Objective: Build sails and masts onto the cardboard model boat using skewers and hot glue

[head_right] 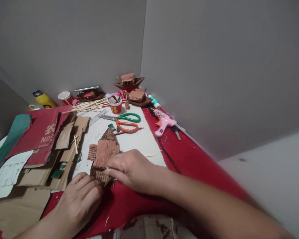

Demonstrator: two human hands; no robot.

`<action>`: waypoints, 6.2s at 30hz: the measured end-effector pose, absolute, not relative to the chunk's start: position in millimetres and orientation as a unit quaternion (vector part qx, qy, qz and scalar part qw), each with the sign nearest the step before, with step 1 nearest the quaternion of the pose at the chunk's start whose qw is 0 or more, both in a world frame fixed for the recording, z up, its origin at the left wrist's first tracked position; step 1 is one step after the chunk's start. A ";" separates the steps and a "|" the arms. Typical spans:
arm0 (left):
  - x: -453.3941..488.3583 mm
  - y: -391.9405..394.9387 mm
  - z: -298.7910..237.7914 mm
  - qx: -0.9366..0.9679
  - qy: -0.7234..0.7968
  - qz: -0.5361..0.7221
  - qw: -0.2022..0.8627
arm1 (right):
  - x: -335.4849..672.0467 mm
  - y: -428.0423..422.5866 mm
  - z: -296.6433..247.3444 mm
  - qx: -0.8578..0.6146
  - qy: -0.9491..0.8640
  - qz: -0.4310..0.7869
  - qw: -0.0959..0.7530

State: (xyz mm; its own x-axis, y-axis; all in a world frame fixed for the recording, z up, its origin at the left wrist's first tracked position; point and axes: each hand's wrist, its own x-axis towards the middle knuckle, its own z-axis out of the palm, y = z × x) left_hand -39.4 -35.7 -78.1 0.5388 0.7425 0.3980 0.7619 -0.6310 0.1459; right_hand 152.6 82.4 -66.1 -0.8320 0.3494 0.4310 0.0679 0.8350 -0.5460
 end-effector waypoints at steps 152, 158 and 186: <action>-98.8 11.0 -53.5 -0.559 -0.805 -0.195 0.030 | 151.1 57.2 -56.1 -0.128 -0.848 0.410 0.310; -107.7 25.1 -66.2 -0.537 -0.836 -0.110 0.038 | 152.2 55.3 -61.3 -0.110 -0.856 0.403 0.305; -115.7 4.3 -51.8 -0.537 -0.741 -0.336 -0.225 | 148.7 65.0 -55.7 -0.183 -0.783 0.477 0.356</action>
State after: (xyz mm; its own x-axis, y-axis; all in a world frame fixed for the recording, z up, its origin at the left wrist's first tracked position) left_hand -115.7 4.3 -51.8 -0.3231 0.9459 0.0283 0.6437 0.1978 0.7392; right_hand 148.7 65.0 -55.7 -0.6798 0.6260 0.3822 -0.0528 0.4780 -0.8768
